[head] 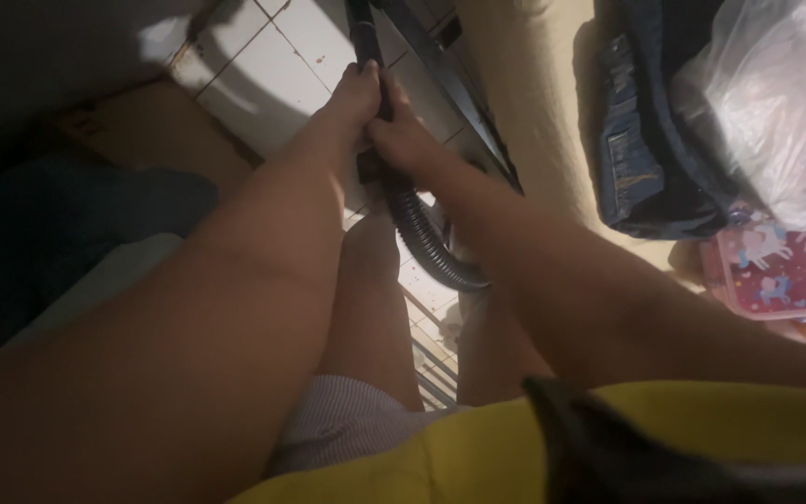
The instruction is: The person assembles a vacuum cleaner by connecting the extension pipe to the hose and attaching the hose to the vacuum body by hand.
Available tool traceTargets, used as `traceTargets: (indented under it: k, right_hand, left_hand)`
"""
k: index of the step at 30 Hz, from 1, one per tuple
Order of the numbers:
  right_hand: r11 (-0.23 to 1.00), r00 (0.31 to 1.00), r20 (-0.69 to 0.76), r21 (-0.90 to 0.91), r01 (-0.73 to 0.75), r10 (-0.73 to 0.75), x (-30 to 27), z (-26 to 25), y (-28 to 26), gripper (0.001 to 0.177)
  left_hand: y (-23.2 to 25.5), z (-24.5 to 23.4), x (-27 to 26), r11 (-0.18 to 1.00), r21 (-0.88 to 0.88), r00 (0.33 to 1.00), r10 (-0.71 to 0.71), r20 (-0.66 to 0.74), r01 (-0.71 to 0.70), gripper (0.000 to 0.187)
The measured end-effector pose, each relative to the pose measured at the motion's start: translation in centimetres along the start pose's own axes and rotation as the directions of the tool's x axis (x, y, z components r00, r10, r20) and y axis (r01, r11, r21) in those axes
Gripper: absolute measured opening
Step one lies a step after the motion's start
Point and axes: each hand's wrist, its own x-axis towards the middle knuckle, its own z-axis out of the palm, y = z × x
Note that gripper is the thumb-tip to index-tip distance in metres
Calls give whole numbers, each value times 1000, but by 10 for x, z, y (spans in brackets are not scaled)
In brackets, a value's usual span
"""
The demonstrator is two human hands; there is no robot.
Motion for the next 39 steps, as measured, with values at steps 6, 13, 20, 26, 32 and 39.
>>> traceTargets:
  k: [6, 13, 20, 26, 32, 39]
  right_hand:
    - [997, 999, 1, 63, 39, -39, -1, 9, 5, 87]
    - [991, 993, -3, -65, 115, -115, 38, 4, 11, 85]
    - [987, 978, 132, 7, 161, -160, 17, -3, 3, 80]
    - [963, 992, 20, -237, 126, -125, 8, -28, 15, 78]
    - [985, 999, -36, -170, 14, -20, -4, -32, 5, 77]
    - [990, 997, -71, -139, -7, -3, -17, -32, 0, 73]
  left_hand:
    - [-12, -5, 12, 982, 171, 996, 84, 0, -83, 44]
    - [-8, -13, 43, 996, -55, 997, 74, 38, -72, 42]
    - [-18, -5, 32, 993, -97, 994, 50, -101, -60, 39]
    - [-14, 26, 8, 990, -119, 985, 53, -165, -73, 40]
    - [-2, 35, 6, 984, -169, 993, -68, -98, 51, 44]
    - [-28, 42, 34, 1000, 1, 998, -29, -59, 29, 47]
